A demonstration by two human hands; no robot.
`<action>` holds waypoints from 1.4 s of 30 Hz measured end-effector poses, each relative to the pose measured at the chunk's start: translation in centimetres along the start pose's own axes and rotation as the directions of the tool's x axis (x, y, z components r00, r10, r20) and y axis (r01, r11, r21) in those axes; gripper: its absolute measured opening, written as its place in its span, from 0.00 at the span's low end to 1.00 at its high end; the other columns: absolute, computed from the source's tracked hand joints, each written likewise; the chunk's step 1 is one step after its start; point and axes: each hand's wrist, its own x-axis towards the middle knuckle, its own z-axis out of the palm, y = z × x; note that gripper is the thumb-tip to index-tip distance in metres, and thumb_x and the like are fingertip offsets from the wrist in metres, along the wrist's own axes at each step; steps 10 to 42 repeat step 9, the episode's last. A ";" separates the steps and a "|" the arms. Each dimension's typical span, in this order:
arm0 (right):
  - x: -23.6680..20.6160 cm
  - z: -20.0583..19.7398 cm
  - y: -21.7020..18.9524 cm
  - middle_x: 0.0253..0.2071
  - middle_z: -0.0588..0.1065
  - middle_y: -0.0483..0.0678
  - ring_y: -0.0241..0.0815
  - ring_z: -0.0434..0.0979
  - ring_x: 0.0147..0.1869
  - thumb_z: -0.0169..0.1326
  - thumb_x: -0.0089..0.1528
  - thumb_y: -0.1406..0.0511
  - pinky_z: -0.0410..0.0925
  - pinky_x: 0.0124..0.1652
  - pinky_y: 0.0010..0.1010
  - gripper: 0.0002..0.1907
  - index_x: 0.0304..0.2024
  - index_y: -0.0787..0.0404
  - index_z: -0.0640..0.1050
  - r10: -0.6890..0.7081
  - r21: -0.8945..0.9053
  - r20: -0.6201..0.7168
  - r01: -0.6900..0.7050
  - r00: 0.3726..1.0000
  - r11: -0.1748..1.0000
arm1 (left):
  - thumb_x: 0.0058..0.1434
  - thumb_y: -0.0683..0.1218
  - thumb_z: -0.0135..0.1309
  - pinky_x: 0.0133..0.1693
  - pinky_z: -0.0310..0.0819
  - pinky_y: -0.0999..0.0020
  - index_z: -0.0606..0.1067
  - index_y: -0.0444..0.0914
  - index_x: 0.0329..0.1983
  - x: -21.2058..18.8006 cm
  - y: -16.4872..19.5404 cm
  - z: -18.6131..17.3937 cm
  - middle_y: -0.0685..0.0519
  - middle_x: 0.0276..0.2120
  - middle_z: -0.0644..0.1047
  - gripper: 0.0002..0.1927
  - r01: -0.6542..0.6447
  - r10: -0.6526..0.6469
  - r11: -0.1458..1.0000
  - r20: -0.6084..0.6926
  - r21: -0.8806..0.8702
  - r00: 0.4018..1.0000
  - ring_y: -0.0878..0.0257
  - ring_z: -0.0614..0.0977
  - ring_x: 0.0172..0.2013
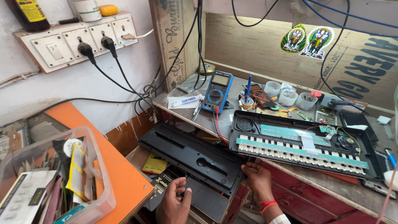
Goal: The person holds a black plastic keyboard backplate and uses a small black tool to probe and pry along its edges and slots. They rotate the backplate to access different sides and continue prying. The person then flips the backplate over to reveal the internal keyboard assembly and continues probing the backplate.
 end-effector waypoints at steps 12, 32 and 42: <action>-3.8 -6.4 4.8 0.32 0.79 0.50 0.34 0.74 0.34 0.64 0.63 0.62 0.67 0.33 0.25 0.15 0.41 0.72 0.83 -0.174 -0.039 0.021 0.174 0.985 0.984 | 0.54 0.46 0.60 0.57 0.72 0.61 0.75 0.44 0.57 0.2 -1.3 0.8 0.52 0.51 0.78 0.25 -0.289 0.280 0.936 0.069 0.202 0.957 0.59 0.80 0.54; -3.8 -6.4 4.8 0.32 0.79 0.50 0.34 0.74 0.34 0.64 0.63 0.62 0.67 0.33 0.25 0.15 0.41 0.72 0.83 -0.174 -0.039 0.021 0.174 0.985 0.984 | 0.54 0.46 0.60 0.57 0.72 0.61 0.75 0.44 0.57 0.2 -1.3 0.8 0.52 0.51 0.78 0.25 -0.289 0.280 0.936 0.069 0.202 0.957 0.59 0.80 0.54; -3.8 -6.4 4.8 0.32 0.79 0.50 0.34 0.74 0.34 0.64 0.63 0.62 0.67 0.33 0.25 0.15 0.41 0.72 0.83 -0.174 -0.039 0.021 0.174 0.985 0.984 | 0.54 0.46 0.60 0.57 0.72 0.61 0.75 0.44 0.57 0.2 -1.3 0.8 0.52 0.51 0.78 0.25 -0.289 0.280 0.936 0.069 0.202 0.957 0.59 0.80 0.54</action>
